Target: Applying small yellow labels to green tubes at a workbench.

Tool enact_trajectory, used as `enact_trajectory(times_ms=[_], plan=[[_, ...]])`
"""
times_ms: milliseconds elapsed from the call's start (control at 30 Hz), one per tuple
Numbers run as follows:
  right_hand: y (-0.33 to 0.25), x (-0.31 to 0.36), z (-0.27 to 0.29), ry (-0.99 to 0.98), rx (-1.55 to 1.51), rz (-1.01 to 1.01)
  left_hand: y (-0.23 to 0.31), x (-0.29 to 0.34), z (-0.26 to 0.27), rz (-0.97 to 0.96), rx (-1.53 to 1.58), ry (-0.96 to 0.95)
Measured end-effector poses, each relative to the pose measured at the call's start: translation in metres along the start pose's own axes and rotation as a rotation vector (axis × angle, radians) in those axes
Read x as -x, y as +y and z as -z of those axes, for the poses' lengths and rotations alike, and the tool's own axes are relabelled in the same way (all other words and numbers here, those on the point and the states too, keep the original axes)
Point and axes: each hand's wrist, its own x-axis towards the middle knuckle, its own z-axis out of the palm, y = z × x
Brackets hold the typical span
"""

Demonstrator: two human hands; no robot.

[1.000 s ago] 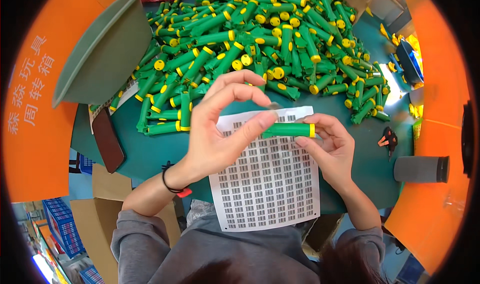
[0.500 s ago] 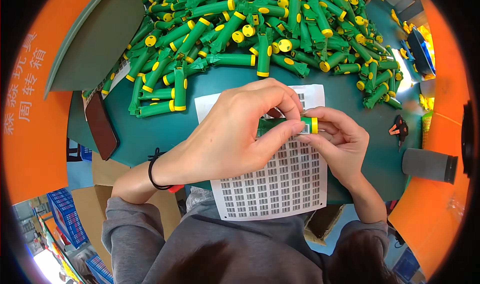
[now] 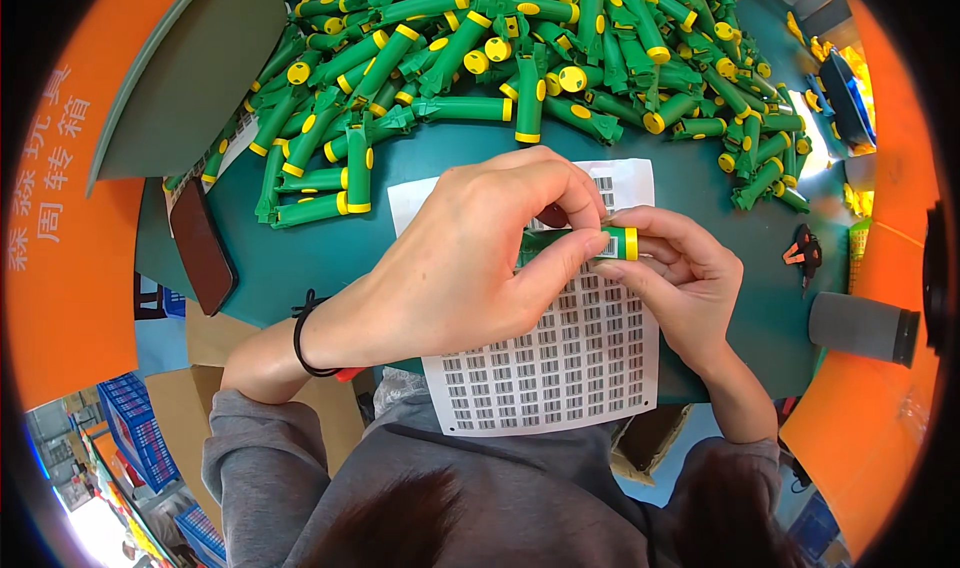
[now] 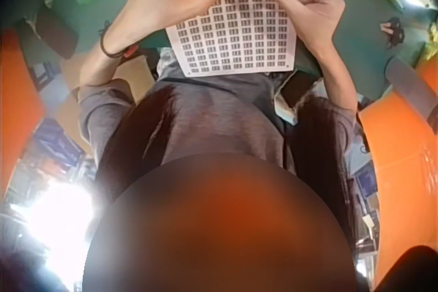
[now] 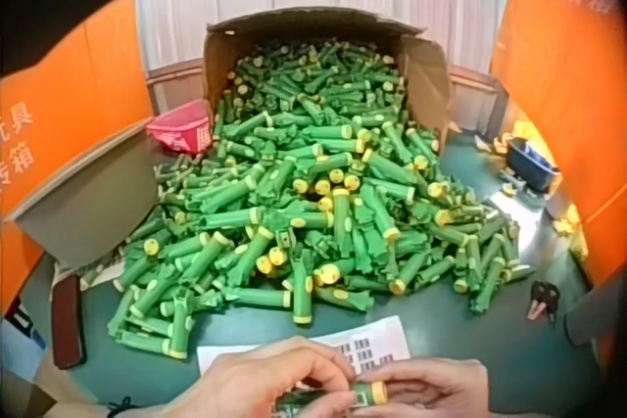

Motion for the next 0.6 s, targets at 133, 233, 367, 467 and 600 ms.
enact_trajectory(times_ms=[133,233,367,467,600], plan=[[0.001,0.000,0.001,0.000,-0.011,0.006,0.003,0.000,-0.001,0.028,-0.017,0.007],[0.001,0.000,0.002,-0.011,-0.056,-0.011,0.003,0.002,0.000,0.009,-0.033,0.015],[0.001,0.006,0.008,-0.062,0.074,-0.009,-0.002,0.003,0.005,0.221,0.223,-0.028],[0.003,0.005,0.007,-0.078,0.099,0.035,-0.006,0.005,0.007,0.398,0.487,-0.150],[0.006,0.000,0.006,-0.091,0.238,0.217,0.000,0.008,0.010,0.372,0.382,-0.347]])
